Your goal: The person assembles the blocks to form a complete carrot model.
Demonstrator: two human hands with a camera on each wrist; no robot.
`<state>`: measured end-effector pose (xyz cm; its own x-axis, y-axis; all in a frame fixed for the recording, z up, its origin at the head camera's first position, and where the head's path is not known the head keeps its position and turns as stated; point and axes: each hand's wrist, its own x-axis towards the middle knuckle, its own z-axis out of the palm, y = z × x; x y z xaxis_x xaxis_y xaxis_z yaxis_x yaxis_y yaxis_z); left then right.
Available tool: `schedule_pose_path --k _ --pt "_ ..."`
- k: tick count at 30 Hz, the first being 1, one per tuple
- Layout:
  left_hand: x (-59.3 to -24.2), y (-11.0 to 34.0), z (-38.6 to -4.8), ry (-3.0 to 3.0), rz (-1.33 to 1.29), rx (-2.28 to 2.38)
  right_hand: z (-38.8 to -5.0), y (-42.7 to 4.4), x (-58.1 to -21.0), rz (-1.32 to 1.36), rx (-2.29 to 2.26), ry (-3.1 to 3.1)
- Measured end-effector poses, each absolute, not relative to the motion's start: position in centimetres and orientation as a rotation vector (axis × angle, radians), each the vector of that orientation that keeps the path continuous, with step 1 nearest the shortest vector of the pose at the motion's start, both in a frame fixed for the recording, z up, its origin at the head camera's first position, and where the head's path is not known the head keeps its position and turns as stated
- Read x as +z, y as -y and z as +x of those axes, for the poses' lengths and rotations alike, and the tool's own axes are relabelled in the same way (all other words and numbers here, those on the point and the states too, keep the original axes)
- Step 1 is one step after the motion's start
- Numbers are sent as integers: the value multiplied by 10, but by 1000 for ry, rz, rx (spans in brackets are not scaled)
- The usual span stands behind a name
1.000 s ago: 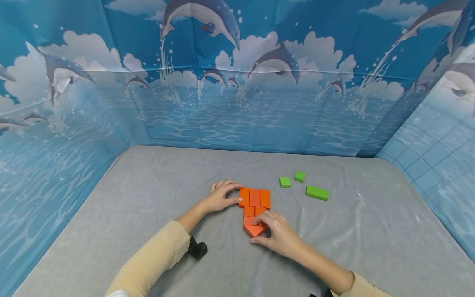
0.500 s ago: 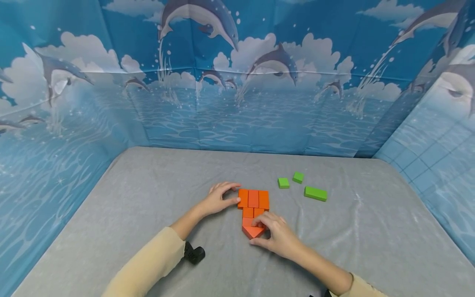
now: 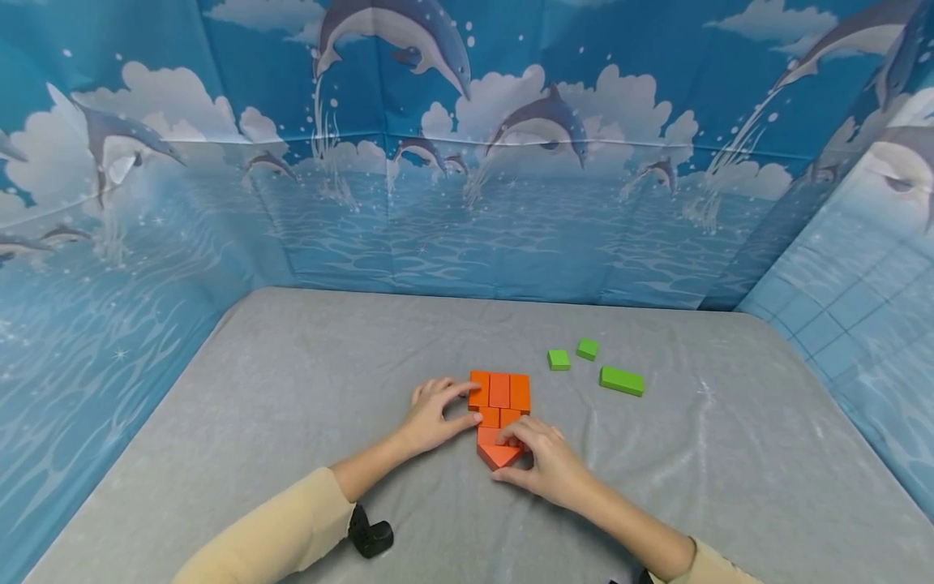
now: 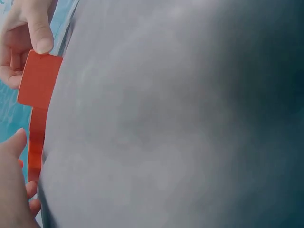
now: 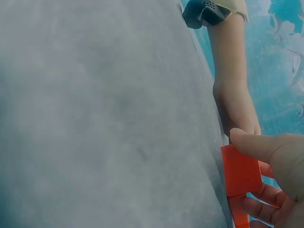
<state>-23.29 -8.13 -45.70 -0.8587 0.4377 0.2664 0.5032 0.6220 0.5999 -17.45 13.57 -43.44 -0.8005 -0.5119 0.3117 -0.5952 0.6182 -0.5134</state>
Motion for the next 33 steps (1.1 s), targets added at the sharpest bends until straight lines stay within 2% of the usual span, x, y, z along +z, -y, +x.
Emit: schedule_pose_path --k 9,14,20,25,33 --pt "-461 80 -231 2717 -815 -972 -176 -138 -433 965 952 2705" --pt "-461 80 -230 2724 -818 -971 -188 -156 -425 1031 1102 2609" --pt "-462 81 -230 2707 -826 -972 -220 -211 -409 695 1123 2560" --pt "-462 81 -230 2707 -827 -971 -242 -261 -411 431 1061 2641" --pt "-464 80 -231 2707 -826 -957 -253 -311 -428 382 1047 2777"
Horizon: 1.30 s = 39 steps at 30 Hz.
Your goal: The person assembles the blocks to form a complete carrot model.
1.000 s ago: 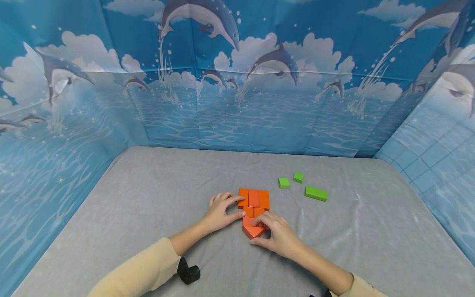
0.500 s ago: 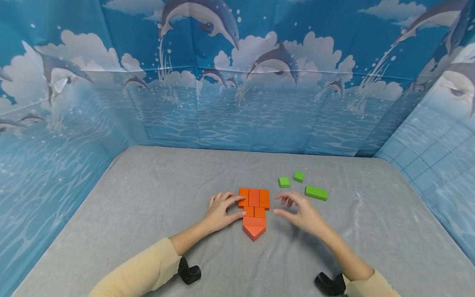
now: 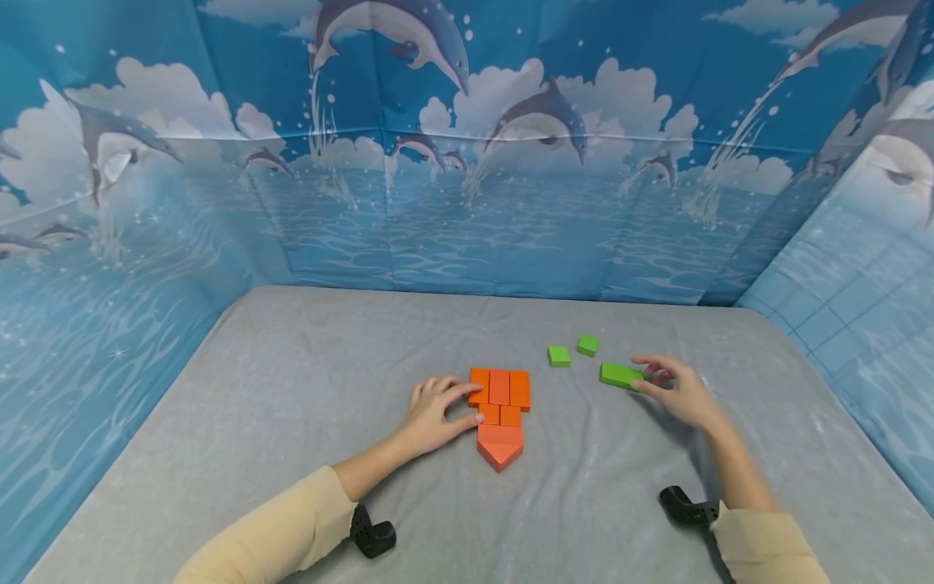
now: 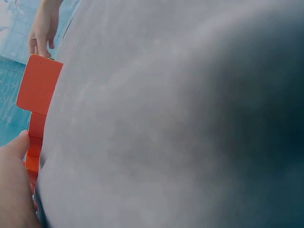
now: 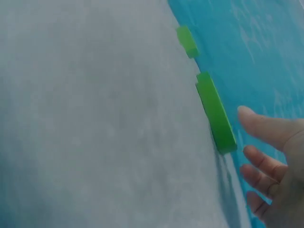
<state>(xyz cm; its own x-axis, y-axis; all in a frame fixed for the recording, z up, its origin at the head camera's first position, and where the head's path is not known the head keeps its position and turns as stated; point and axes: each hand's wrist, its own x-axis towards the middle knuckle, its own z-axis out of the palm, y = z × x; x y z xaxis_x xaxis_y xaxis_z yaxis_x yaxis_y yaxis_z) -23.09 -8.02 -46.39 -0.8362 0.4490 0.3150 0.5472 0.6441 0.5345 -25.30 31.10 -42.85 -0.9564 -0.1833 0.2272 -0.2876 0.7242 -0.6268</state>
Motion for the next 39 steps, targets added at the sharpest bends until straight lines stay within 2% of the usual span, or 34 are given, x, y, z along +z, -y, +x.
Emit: schedule_pose_path --k 7,24,30,39 --pt "-463 81 -231 2717 -830 -955 -256 -323 -439 379 1040 2837" --pt "-462 81 -231 2725 -823 -948 -258 -313 -438 328 983 2832" --pt "-463 80 -231 2729 -825 -946 -265 -288 -423 358 1072 2818" --pt "-466 80 -233 2691 -833 -941 -290 -226 -415 515 1233 2745"
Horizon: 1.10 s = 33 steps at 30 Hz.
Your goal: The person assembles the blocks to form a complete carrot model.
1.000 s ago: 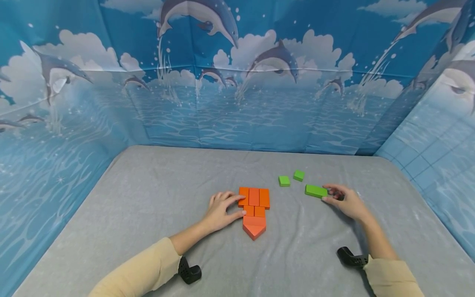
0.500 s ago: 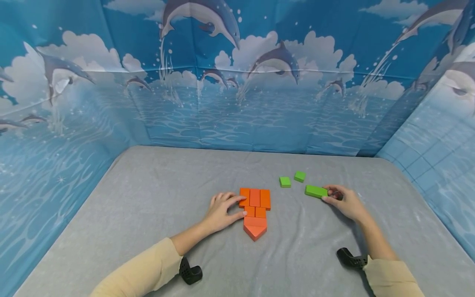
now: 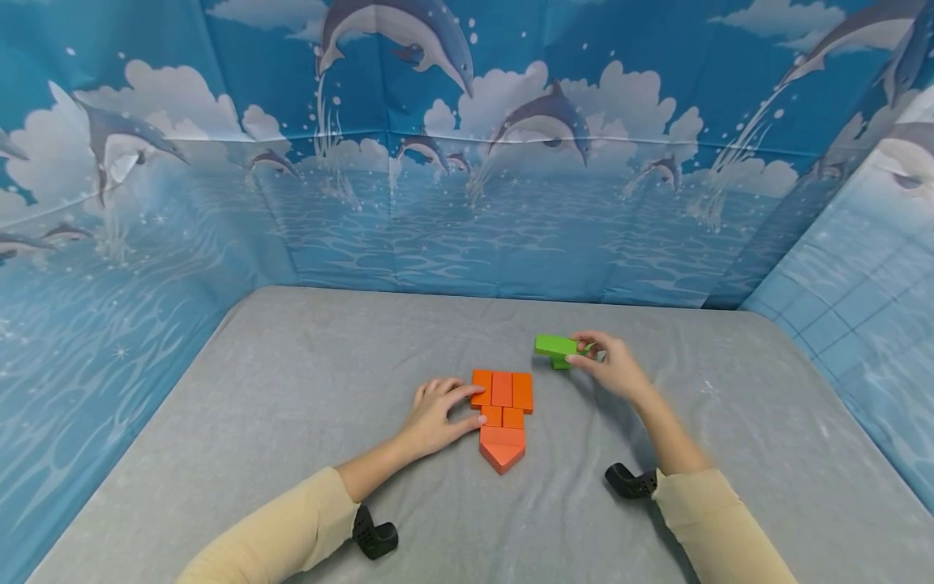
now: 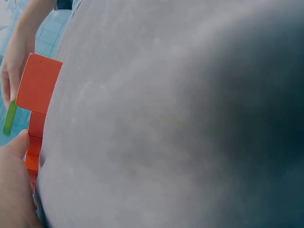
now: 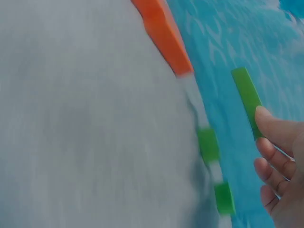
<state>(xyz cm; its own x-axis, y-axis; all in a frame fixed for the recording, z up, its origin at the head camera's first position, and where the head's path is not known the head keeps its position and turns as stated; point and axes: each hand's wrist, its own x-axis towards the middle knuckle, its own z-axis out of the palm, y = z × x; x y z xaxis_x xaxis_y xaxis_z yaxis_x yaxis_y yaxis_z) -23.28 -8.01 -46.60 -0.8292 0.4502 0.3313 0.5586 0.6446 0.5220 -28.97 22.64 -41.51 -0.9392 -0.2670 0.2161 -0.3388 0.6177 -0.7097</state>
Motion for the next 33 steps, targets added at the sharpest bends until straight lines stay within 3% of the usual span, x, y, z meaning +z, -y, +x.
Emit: schedule_pose_path --k 13,33 --pt "-466 79 -234 2730 -815 -942 -305 -165 -431 597 1264 2808" --pt "-463 80 -232 2740 -810 -945 -307 -155 -429 653 1128 2908"
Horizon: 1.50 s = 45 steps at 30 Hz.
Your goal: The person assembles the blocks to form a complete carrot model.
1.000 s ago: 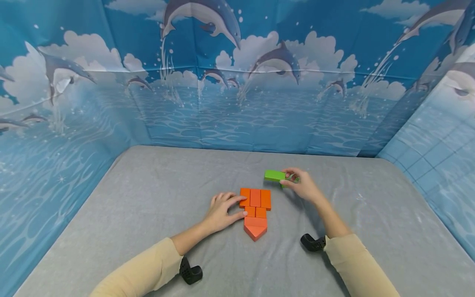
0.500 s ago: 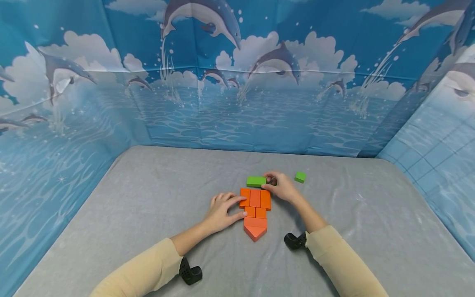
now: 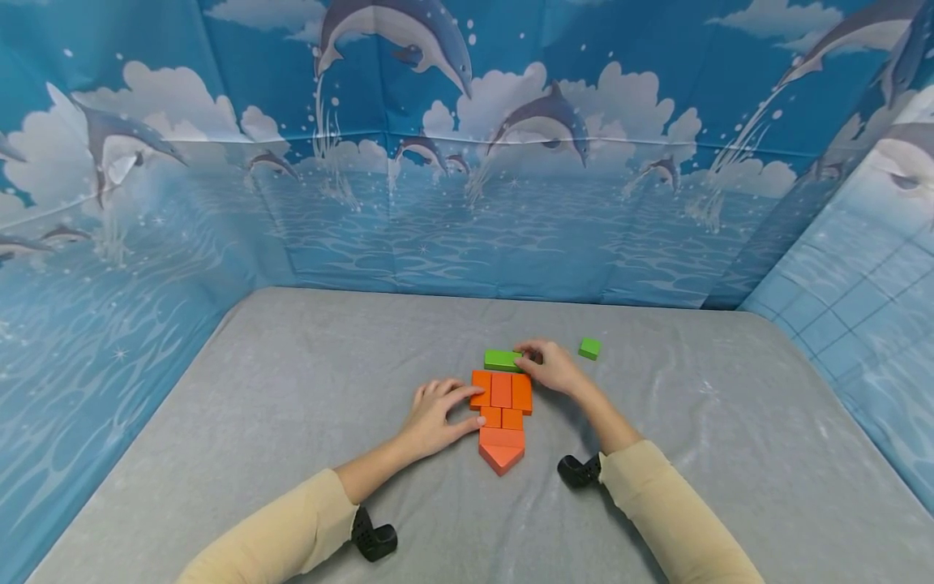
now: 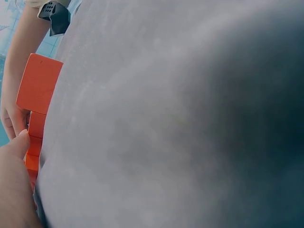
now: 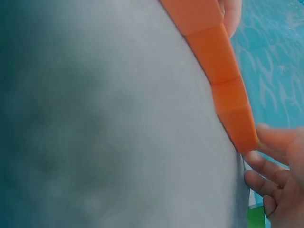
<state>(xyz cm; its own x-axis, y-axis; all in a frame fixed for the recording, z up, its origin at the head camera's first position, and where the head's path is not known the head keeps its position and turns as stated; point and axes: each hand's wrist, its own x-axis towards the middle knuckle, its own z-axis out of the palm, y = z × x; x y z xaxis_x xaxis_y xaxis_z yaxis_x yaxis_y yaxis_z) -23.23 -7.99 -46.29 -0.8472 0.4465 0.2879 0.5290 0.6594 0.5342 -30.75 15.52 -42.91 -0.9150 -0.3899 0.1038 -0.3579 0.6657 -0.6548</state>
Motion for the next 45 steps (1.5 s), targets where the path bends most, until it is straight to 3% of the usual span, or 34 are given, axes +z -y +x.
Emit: schedule_pose_path --k 30,38,45 --pt "-464 80 -232 2732 -817 -933 -308 -160 -429 -707 -1127 -2756" --pt "-465 80 -233 2713 -823 -922 -313 -193 -423 -639 -1439 -2839" --pt "-466 80 -233 2707 -825 -927 -313 -226 -426 -557 -1456 -2834"
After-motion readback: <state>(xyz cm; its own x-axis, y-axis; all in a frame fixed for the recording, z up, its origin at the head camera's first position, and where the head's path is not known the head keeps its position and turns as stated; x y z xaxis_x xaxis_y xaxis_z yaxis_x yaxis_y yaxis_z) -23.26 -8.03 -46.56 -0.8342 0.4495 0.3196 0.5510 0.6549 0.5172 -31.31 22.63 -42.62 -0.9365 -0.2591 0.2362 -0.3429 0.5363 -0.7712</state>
